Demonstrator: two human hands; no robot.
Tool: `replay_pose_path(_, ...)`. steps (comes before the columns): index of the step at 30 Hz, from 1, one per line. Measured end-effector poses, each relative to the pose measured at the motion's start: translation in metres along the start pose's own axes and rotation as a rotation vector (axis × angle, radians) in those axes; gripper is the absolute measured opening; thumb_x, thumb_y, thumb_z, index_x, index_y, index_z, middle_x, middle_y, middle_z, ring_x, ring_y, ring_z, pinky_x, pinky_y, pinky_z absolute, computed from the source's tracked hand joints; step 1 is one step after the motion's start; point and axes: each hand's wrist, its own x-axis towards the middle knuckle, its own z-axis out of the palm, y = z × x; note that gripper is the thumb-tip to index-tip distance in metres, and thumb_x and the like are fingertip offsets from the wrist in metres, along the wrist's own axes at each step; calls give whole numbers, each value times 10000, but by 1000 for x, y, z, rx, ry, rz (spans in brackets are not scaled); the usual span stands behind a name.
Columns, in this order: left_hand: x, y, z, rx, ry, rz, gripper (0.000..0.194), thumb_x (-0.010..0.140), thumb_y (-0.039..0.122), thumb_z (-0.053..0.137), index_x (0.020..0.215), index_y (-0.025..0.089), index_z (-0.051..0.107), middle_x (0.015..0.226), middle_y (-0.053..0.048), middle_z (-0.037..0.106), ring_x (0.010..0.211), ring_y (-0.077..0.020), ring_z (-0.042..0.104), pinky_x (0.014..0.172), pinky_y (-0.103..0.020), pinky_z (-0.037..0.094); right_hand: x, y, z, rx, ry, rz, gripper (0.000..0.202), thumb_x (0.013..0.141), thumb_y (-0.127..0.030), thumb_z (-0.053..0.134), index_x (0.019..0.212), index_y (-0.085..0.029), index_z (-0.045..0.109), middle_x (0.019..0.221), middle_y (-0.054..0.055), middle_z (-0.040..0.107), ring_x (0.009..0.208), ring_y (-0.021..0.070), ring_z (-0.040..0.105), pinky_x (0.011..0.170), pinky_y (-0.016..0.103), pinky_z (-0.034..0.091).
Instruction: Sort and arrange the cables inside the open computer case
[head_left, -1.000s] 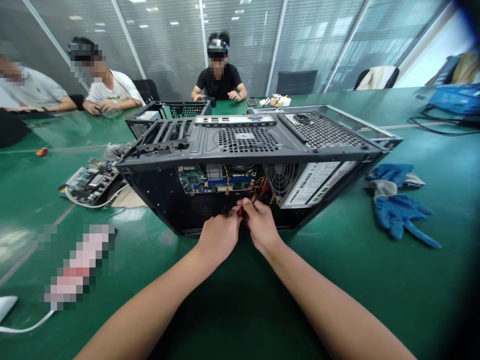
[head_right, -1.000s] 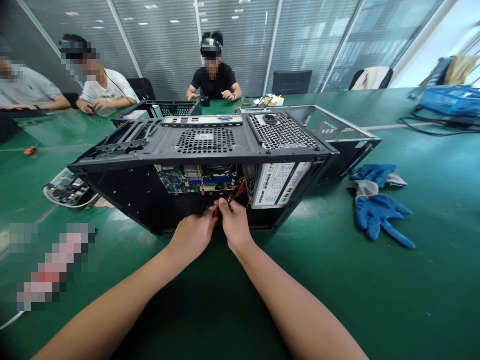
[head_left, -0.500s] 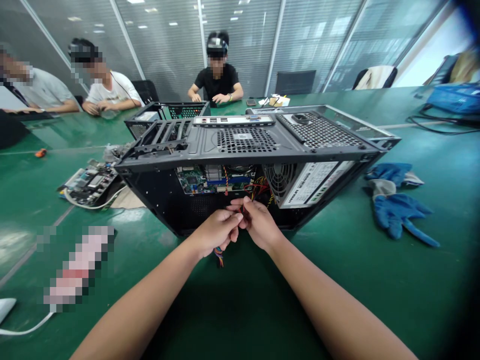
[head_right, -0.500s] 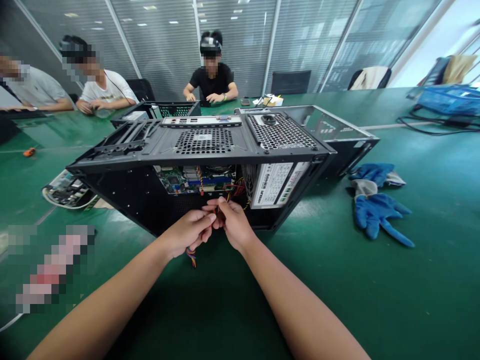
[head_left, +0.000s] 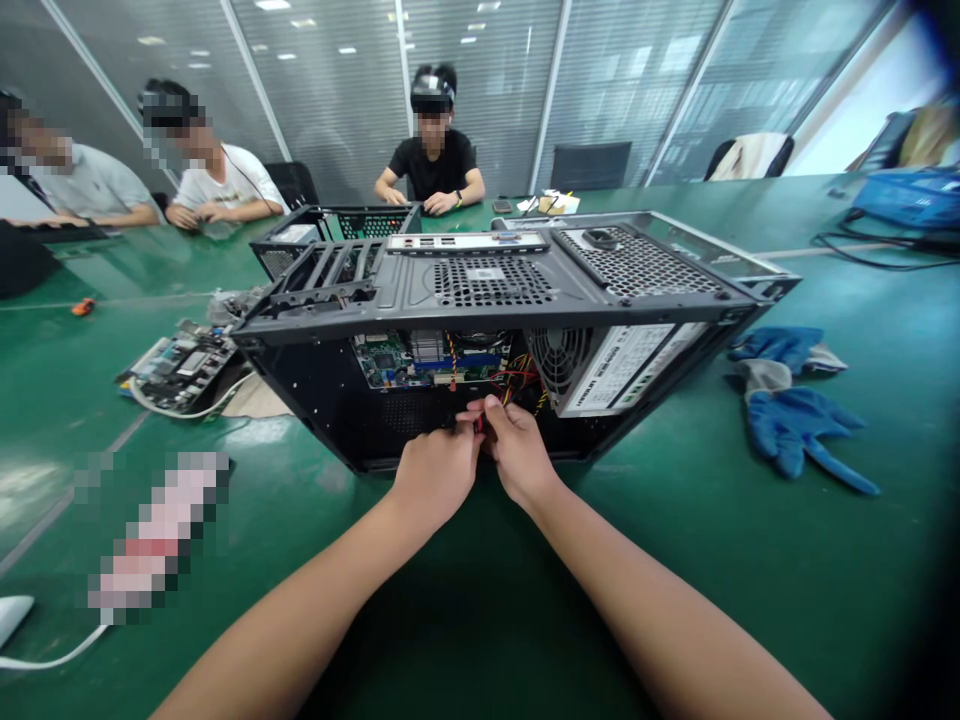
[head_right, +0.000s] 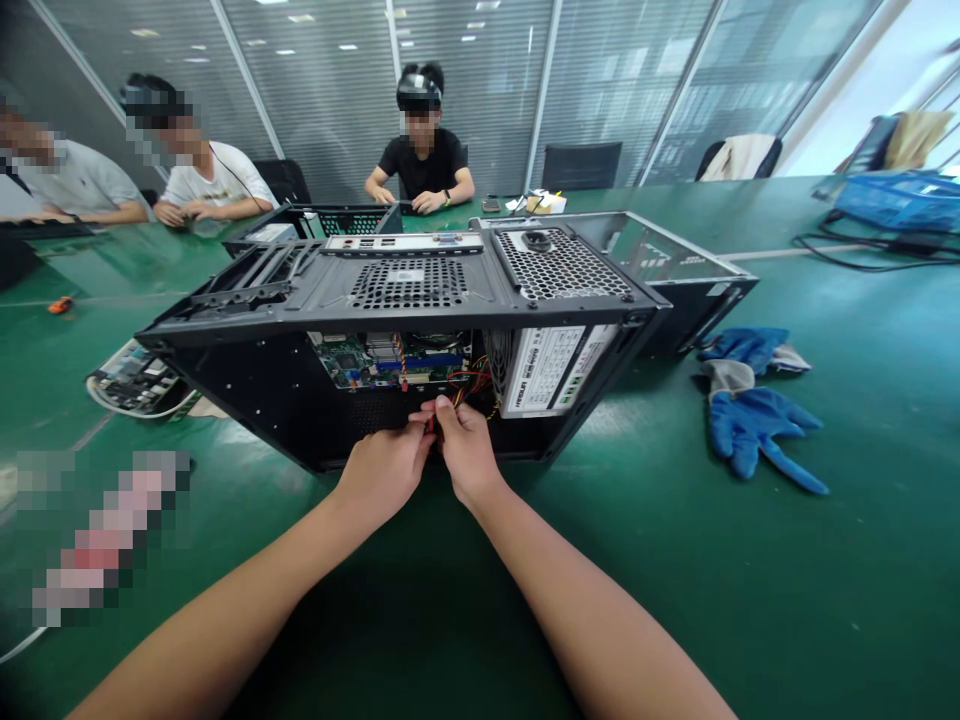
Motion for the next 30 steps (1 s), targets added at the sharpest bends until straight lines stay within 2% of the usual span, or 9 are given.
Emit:
replay_pose_path(4, 4, -8, -2, -385, -76, -7, 320, 953, 295, 397, 853, 146, 662, 725, -81, 694, 605, -193, 677, 588, -280, 501, 0, -1, -1, -8, -16, -9, 417, 745, -573, 670, 805, -160, 690, 651, 27, 645, 417, 73, 335, 408, 253, 232)
replay_pose_path(7, 6, -13, -8, -675, -208, -97, 335, 953, 326, 369, 793, 151, 605, 569, 1, 610, 355, -102, 529, 402, -212, 404, -1, -3, -1, 28, -38, -21, 390, 742, -545, 685, 802, -160, 686, 705, 47, 678, 436, 78, 385, 419, 256, 263)
replay_pose_path(10, 7, -14, -13, -795, -289, -146, 326, 942, 359, 381, 784, 153, 578, 539, 34, 564, 292, -75, 451, 327, -191, 330, -2, -6, -1, 68, -53, -12, 364, 734, -510, 699, 805, -154, 680, 758, 68, 708, 461, 86, 433, 433, 256, 282)
replay_pose_path(13, 7, -15, -15, -821, -320, -134, 334, 942, 375, 378, 785, 156, 576, 555, 34, 569, 293, -69, 428, 332, -193, 326, -3, -6, -1, 77, -68, -7, 351, 739, -493, 704, 817, -152, 675, 769, 68, 718, 452, 81, 428, 437, 255, 286)
replay_pose_path(15, 7, -14, -14, -764, -298, -107, 342, 949, 357, 368, 776, 156, 584, 564, 21, 588, 322, -77, 454, 376, -202, 361, -2, -4, 0, 60, -58, -19, 357, 744, -500, 701, 815, -151, 671, 763, 64, 718, 437, 75, 408, 430, 254, 283)
replay_pose_path(18, 5, -11, -9, -499, -150, -49, 329, 951, 307, 385, 804, 154, 637, 634, -36, 650, 495, -136, 604, 541, -240, 460, -1, -1, 1, 32, -4, -37, 362, 738, -509, 701, 793, -153, 665, 716, 51, 703, 414, 66, 361, 413, 250, 268)
replay_pose_path(21, 2, -6, -4, -161, -11, -40, 317, 959, 311, 390, 1061, 166, 653, 829, -112, 713, 718, -246, 693, 659, -329, 508, -2, 0, 2, 5, 47, -41, 367, 725, -520, 703, 785, -160, 665, 671, 38, 683, 402, 66, 339, 398, 249, 252)
replay_pose_path(25, -1, 0, 0, 74, -18, -28, 365, 981, 310, 334, 1159, 152, 610, 903, -145, 715, 762, -291, 706, 688, -391, 530, -3, -1, 4, 0, 68, -38, 392, 710, -546, 705, 786, -164, 666, 659, 37, 676, 398, 70, 339, 395, 250, 243)
replay_pose_path(30, -2, 2, 0, 120, -24, -40, 394, 992, 300, 288, 1133, 130, 615, 907, -167, 707, 763, -296, 710, 696, -403, 533, -3, -1, 4, -7, 77, -41, 386, 711, -538, 706, 791, -162, 672, 673, 45, 688, 408, 76, 349, 399, 252, 253)
